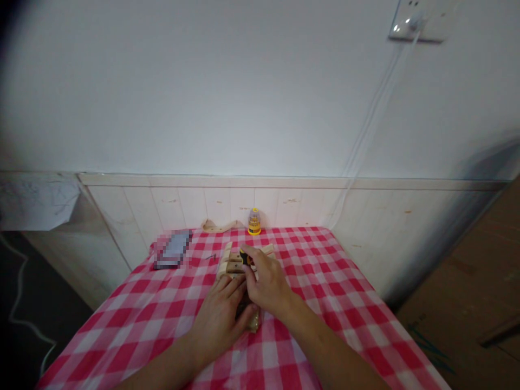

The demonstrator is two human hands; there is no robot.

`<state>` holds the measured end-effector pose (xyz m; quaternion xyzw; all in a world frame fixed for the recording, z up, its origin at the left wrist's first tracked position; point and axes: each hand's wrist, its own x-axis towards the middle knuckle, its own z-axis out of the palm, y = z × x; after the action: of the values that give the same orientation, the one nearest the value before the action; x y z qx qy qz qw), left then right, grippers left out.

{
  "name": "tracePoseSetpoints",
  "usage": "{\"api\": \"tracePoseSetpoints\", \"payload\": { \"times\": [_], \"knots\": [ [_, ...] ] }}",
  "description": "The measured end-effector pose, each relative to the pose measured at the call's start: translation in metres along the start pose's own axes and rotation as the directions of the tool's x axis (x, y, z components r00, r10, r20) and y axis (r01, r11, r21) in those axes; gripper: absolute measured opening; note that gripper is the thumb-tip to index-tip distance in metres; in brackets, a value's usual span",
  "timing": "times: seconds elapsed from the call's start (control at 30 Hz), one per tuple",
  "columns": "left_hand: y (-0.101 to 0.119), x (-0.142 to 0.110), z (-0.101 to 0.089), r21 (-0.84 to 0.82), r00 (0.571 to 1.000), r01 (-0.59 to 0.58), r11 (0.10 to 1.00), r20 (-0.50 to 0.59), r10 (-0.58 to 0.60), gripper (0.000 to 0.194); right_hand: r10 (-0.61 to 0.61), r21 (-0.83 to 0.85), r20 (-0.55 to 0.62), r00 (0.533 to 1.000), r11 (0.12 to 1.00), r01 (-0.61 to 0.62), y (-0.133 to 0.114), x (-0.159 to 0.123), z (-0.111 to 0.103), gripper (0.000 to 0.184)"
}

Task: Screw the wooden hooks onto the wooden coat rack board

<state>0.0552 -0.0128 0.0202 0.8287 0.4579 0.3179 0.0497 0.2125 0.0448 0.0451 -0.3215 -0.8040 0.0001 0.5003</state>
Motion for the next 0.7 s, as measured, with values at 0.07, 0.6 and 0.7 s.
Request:
{"api": "tracePoseSetpoints", "payload": {
  "times": [0.07, 0.6, 0.7],
  "knots": [
    [0.0007, -0.0001, -0.0007, 0.01, 1.0, 0.009, 1.0, 0.004, -0.009, 0.038, 0.019, 0.0, -0.001, 1.0, 1.0, -0.019, 0.0005, 0.0002, -0.0002, 0.05],
    [-0.0016, -0.0003, 0.001, 0.041, 1.0, -0.008, 0.999, 0.019, 0.008, 0.045, 0.114, 0.02, 0.006, 0.994, 0.993, -0.114, 0.0054, 0.0013, -0.0008, 0.051],
    [-0.0014, 0.0003, 0.0007, 0.032, 1.0, 0.0, 0.999, 0.02, -0.001, 0.044, 0.106, 0.014, 0.002, 0.994, 0.994, -0.106, 0.0058, 0.0016, -0.0009, 0.05]
  ]
}}
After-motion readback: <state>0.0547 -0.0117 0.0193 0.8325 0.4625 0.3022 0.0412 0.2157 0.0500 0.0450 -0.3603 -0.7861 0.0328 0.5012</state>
